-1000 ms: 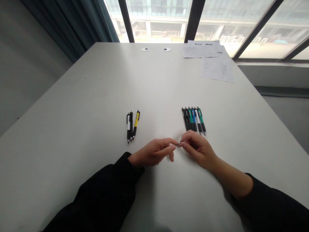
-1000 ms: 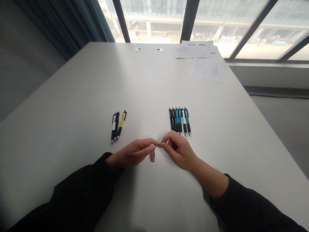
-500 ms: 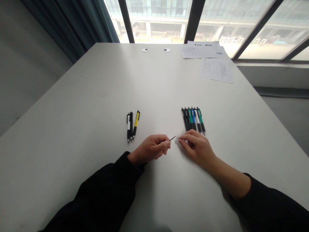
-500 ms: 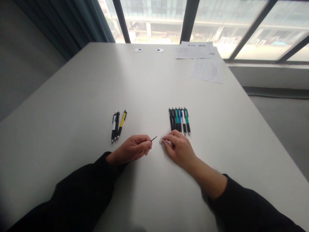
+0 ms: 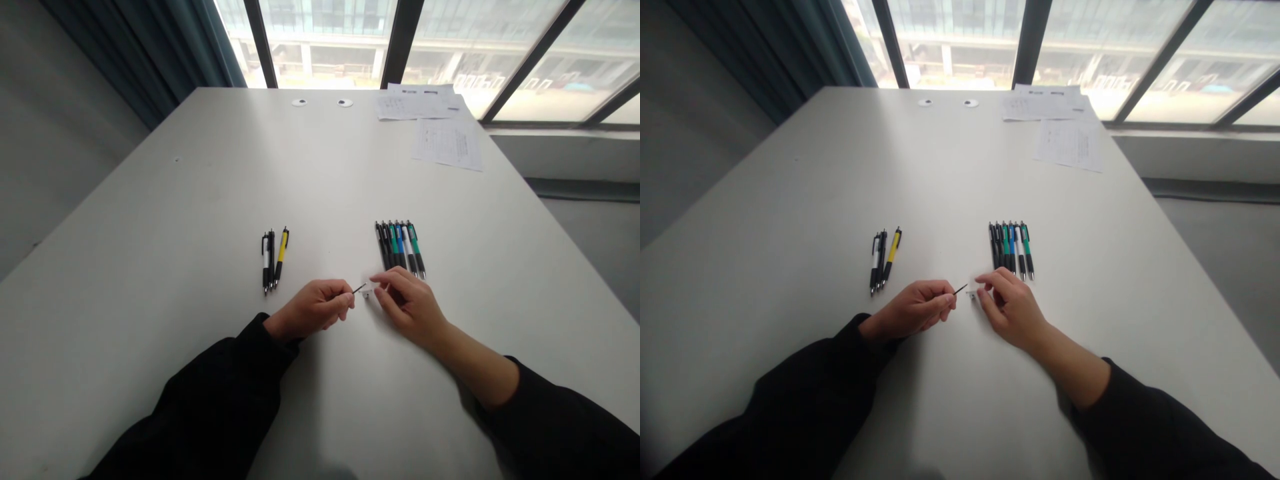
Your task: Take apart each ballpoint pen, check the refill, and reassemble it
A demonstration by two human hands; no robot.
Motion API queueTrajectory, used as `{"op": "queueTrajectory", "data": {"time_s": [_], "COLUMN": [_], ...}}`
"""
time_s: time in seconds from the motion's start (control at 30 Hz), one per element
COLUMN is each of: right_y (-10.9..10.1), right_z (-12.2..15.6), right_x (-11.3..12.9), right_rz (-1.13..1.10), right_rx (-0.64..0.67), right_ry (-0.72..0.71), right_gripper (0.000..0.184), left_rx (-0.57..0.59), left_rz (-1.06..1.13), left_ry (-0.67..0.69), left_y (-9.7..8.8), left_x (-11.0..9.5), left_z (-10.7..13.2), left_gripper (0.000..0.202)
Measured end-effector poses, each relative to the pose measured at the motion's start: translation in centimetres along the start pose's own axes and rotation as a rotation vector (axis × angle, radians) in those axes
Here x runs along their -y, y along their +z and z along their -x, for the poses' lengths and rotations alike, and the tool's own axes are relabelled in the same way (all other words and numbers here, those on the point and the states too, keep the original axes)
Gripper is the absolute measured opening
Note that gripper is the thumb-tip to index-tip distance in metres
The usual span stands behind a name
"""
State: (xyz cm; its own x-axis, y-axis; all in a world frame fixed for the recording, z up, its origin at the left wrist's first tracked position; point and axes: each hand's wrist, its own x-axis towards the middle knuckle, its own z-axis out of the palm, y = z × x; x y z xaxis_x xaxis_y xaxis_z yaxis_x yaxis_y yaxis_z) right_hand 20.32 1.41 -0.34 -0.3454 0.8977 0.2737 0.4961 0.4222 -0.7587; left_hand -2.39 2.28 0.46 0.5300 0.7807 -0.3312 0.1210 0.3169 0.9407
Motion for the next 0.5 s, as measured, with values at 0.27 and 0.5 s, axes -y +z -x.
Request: {"op": "queueTrajectory", "data": {"time_s": [0.27, 0.5], "right_y": [-0.1, -2.1], "right_z": [-0.1, 0.6], "right_x": [-0.2, -0.7], "right_rz": [-0.124, -0.081], "right_rx": [0.079, 0.021], "right_ry": [-0.205, -0.153], "right_gripper": [0.014, 0.01], "left_rx": [0.06, 0.138], "left_rz": [-0.303, -0.193], "left_ry": [0.065, -0.004], "left_y": [0.2, -1.3], "left_x": [-0.6, -1.0], "left_z": [0.2, 0.3], "left_gripper": [0.023, 0.025]}}
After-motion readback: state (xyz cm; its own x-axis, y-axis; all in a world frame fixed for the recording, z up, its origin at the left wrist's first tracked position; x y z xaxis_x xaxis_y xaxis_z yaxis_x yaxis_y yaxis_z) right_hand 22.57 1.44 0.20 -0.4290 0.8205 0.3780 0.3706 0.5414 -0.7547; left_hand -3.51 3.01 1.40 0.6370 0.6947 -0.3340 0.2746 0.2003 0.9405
